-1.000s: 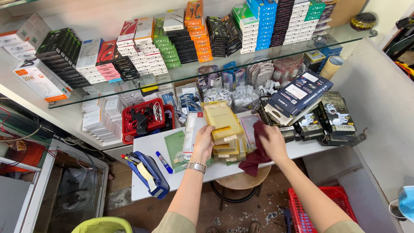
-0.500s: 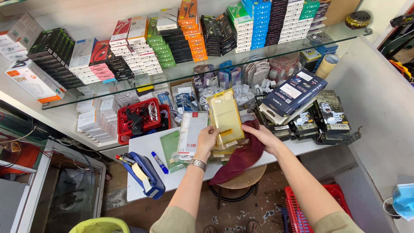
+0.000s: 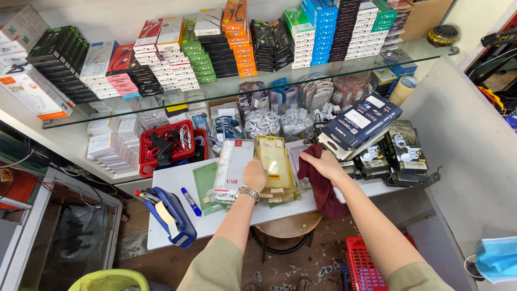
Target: The person labels small electronics boxes with a blue marker, then wipes them with a maroon cloth. They handle multiple boxes, moving them between a counter and a glass shelf, and continue wiping and stacking them.
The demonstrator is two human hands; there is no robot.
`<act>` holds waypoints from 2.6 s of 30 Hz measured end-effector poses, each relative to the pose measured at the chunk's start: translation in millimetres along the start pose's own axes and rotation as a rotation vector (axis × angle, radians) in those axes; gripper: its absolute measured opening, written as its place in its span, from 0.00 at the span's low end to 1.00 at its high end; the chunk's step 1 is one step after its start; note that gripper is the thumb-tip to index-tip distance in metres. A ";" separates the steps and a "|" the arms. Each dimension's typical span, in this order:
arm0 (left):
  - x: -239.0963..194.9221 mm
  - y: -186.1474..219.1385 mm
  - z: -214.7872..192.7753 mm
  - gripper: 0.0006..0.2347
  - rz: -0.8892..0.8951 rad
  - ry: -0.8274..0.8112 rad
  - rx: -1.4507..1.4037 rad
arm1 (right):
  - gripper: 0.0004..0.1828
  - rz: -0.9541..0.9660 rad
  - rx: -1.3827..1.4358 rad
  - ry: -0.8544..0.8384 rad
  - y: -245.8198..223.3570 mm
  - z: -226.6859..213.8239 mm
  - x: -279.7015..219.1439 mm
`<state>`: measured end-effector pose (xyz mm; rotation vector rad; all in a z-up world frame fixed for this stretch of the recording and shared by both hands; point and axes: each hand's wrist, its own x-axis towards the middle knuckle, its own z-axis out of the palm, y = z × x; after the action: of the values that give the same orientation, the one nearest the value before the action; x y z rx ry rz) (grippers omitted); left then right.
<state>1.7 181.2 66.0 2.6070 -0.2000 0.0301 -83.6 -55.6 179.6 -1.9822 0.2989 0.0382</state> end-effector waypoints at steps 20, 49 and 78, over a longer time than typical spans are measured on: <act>-19.5 130.3 -18.2 0.24 0.030 -0.657 -0.989 | 0.31 0.281 0.463 -0.068 31.7 -13.1 12.9; 37.3 90.6 252.6 0.27 -0.764 -0.291 -0.692 | 0.30 0.382 0.800 0.162 174.7 -104.9 -20.1; 6.8 31.6 12.5 0.05 -0.273 -0.534 -1.394 | 0.23 -0.645 -0.387 0.237 50.2 -19.1 -65.5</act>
<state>3.5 147.0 71.4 1.1792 -0.0093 -0.6566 -160.4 -79.8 153.5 -2.3847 -0.2267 -0.5932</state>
